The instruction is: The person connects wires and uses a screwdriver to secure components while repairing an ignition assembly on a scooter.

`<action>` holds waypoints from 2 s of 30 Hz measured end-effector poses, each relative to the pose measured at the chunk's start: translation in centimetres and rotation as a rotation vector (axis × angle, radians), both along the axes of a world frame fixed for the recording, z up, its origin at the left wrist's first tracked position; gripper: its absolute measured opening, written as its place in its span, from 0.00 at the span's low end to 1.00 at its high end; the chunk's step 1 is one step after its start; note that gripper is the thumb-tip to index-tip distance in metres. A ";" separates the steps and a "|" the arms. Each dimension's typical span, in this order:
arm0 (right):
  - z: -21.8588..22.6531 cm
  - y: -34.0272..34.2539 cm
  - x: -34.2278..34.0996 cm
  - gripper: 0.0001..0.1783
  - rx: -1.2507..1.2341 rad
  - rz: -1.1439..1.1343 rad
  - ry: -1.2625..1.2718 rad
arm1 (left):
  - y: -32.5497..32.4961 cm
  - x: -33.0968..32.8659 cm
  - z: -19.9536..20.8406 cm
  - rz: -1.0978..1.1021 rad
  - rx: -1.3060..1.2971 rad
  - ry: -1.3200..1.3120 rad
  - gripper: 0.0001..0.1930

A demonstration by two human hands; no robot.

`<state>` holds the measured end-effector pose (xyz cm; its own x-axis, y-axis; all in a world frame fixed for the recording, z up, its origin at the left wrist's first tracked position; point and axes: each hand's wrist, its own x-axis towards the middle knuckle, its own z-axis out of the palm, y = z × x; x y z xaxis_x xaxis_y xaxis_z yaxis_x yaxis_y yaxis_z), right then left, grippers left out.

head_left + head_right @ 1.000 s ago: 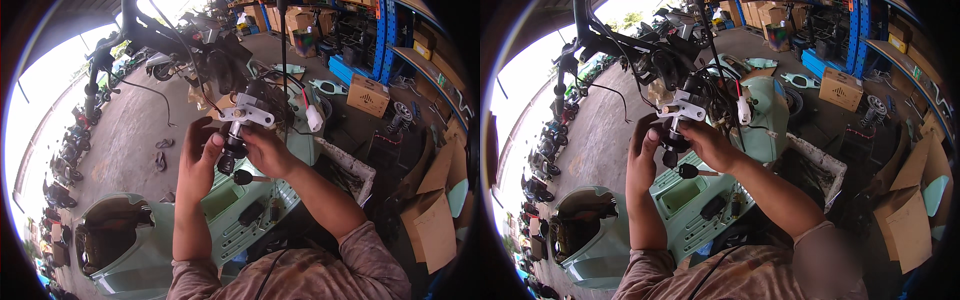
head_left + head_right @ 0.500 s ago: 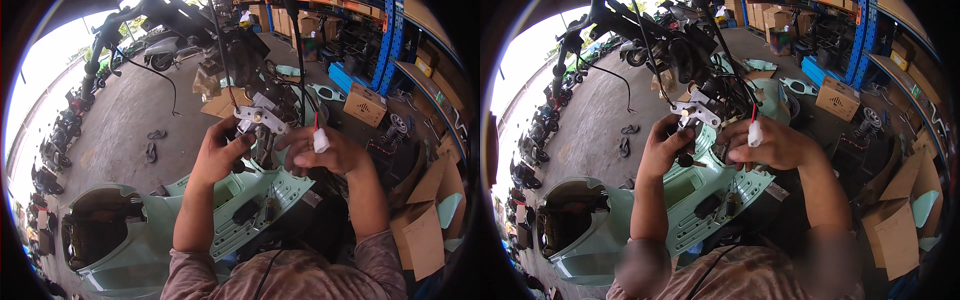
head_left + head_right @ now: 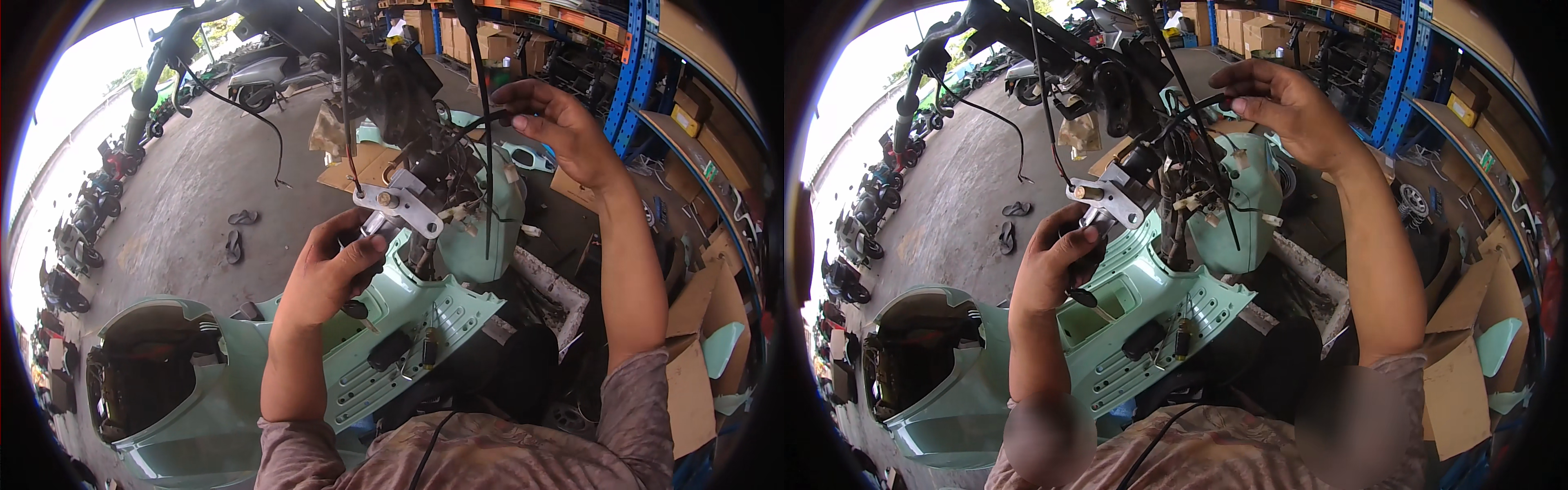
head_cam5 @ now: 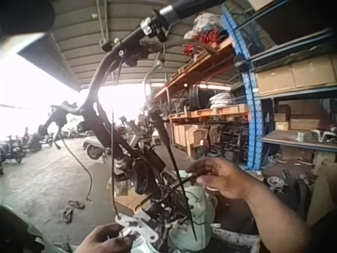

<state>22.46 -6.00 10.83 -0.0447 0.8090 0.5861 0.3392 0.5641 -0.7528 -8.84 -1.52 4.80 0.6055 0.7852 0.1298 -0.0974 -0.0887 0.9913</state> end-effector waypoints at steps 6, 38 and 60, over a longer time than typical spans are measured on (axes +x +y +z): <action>1.8 4.9 -3.1 0.16 0.024 0.122 -0.110 | 5.7 -3.0 -2.7 -0.181 -0.188 -0.298 0.26; -1.6 5.6 -7.2 0.16 0.437 -0.542 -0.600 | 5.3 -2.4 -2.8 -0.045 -0.068 -0.175 0.26; -1.9 6.9 -6.1 0.33 0.317 -0.648 -0.727 | 3.5 -2.0 -2.7 0.059 -0.070 -0.137 0.28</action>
<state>16.41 0.91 8.92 -0.0837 0.6169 0.7826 0.9647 0.2469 -0.0914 -10.81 1.97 2.12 0.5381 0.8291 0.1518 -0.2285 -0.0299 0.9731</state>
